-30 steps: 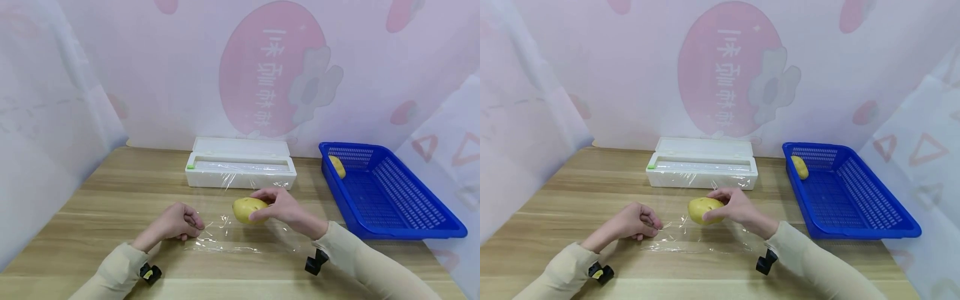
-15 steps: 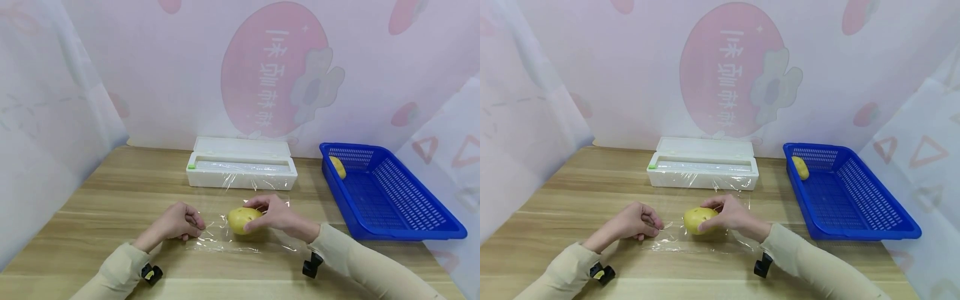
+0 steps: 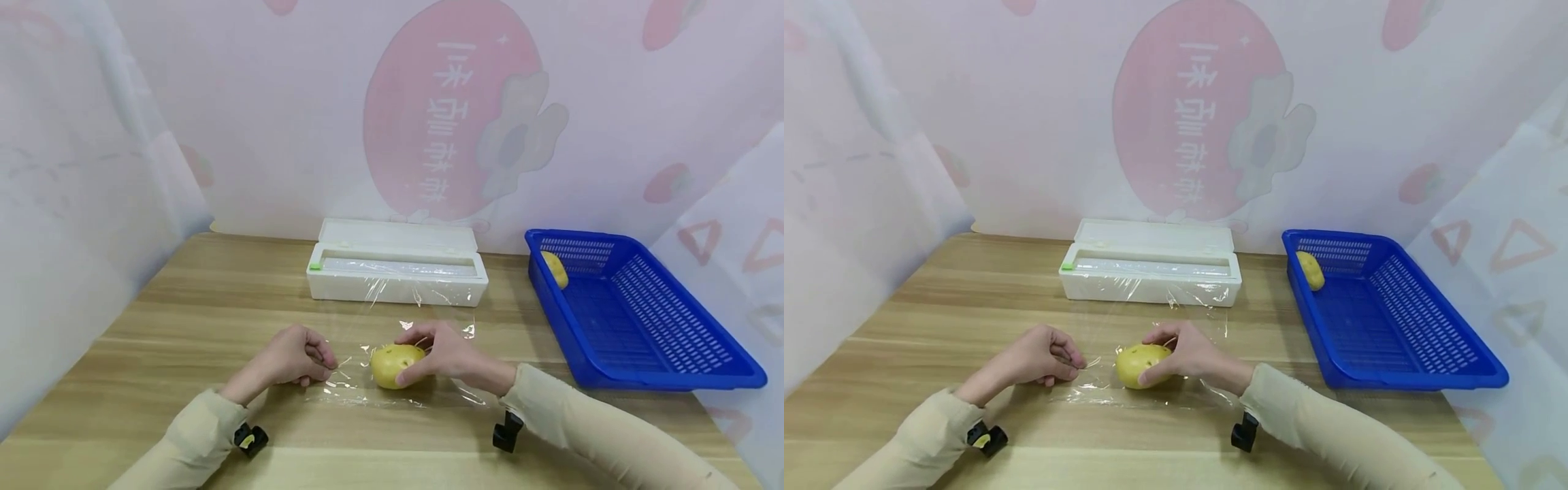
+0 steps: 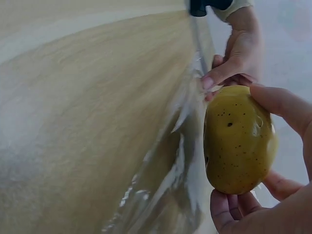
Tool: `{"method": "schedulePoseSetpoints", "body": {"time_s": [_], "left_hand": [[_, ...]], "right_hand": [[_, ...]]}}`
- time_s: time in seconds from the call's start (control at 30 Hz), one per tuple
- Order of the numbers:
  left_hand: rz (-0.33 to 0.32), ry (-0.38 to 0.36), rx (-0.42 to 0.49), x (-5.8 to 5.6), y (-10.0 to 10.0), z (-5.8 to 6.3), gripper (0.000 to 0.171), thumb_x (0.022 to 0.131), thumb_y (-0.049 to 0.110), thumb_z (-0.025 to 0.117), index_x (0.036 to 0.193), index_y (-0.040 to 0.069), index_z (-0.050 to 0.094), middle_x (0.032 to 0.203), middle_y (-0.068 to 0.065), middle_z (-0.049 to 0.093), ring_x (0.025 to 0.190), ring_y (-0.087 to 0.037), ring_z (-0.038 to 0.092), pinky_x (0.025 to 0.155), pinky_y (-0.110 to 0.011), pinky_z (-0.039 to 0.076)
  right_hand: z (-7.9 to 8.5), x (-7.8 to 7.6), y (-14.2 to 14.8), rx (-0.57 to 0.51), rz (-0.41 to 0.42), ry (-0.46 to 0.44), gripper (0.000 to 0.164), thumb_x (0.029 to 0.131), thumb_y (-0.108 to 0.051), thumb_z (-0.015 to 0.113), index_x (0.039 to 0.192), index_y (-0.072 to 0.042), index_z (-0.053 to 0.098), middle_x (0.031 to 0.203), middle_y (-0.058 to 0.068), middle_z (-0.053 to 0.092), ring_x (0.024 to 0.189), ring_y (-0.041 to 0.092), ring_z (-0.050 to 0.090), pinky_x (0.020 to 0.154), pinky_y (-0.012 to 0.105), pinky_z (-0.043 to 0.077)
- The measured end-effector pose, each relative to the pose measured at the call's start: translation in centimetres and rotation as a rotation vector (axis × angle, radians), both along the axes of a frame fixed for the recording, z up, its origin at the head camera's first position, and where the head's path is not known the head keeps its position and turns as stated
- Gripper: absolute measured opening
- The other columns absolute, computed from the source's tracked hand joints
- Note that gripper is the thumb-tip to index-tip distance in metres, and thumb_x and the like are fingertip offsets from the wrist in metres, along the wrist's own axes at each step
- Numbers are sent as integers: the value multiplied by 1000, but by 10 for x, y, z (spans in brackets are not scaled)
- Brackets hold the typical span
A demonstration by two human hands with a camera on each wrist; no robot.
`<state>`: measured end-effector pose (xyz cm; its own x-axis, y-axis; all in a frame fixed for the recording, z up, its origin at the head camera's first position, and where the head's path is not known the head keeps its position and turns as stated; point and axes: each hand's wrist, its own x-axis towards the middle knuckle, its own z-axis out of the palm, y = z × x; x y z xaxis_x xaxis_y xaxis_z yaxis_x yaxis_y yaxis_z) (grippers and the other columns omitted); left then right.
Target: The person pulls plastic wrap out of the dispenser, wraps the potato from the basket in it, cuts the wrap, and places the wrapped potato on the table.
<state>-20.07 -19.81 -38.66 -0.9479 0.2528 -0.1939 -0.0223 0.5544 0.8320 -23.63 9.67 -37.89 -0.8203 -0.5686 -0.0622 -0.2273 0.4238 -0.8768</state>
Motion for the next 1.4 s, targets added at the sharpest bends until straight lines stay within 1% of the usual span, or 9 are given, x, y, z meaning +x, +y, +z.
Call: {"method": "schedulePoseSetpoints", "body": {"time_s": [0.13, 0.37, 0.6, 0.73, 0.97, 1.13, 1.23, 1.3, 1.4], "left_hand": [[1, 8, -3, -2, 2, -1, 15, 74, -4, 81, 84, 3, 72, 76, -6, 71, 45, -10, 52, 44, -21, 45], [-1, 9, -6, -2, 1, -2, 16, 74, -5, 81, 83, 3, 71, 76, -6, 71, 44, -9, 51, 44, -21, 45], [2, 6, 6, 1, -1, -3, 16, 74, -5, 81, 84, 3, 72, 76, -7, 71, 44, -9, 52, 44, -21, 46], [-16, 15, 8, 1, -2, -5, 16, 74, -3, 82, 84, 3, 71, 75, -6, 70, 45, -9, 52, 45, -22, 46], [-81, 111, 10, -3, -2, -3, 19, 73, 6, 86, 83, 4, 70, 76, -4, 68, 49, -13, 55, 46, -26, 48], [-118, 152, 24, -1, -6, -1, 22, 73, 11, 87, 87, 8, 71, 85, -4, 68, 49, -15, 57, 45, -27, 48], [-186, 199, 20, 3, -9, 2, 24, 72, 13, 88, 89, 10, 72, 91, -3, 68, 48, -10, 50, 45, -23, 43], [-244, 226, -8, 6, -12, 4, 26, 71, 16, 89, 90, 11, 73, 94, -1, 68, 53, -10, 50, 50, -24, 44], [-330, 232, -62, 11, -18, 4, 29, 68, 24, 91, 89, 15, 73, 91, 2, 69, 62, -12, 53, 59, -26, 45]], "right_hand": [[-4, -1, 0, 33, 26, 33, 58, 59, -19, 96, 111, -14, 71, 102, -2, 68, 91, 22, 60, 82, 37, 49], [-9, 1, 1, 70, 79, 37, 65, 59, -19, 96, 117, -14, 67, 104, -2, 64, 94, 22, 58, 84, 38, 48], [-17, 4, 4, -4, 92, 34, 64, 61, -15, 95, 119, -11, 66, 103, 2, 65, 93, 24, 59, 83, 38, 48], [-20, 5, 6, -35, 113, 34, 65, 63, -14, 94, 121, -10, 66, 107, 4, 65, 94, 25, 60, 84, 39, 49], [-14, 7, 31, -27, 58, 54, 69, 67, -20, 93, 126, -2, 62, 115, 10, 64, 99, 28, 60, 83, 38, 52], [-7, 8, 70, -2, 76, 113, 44, 75, -19, 87, 112, -1, 69, 102, 14, 66, 92, 33, 61, 79, 37, 53], [-7, 9, 94, 14, 100, 143, 31, 78, -17, 85, 102, -2, 72, 96, 12, 69, 88, 28, 63, 76, 32, 54], [-7, 9, 108, 22, 120, 153, 27, 79, -17, 85, 99, -3, 73, 94, 10, 70, 85, 27, 65, 74, 31, 54], [-12, 11, 125, 15, 163, 147, 26, 76, -16, 86, 97, -4, 73, 93, 11, 70, 82, 26, 64, 71, 31, 54]]}}
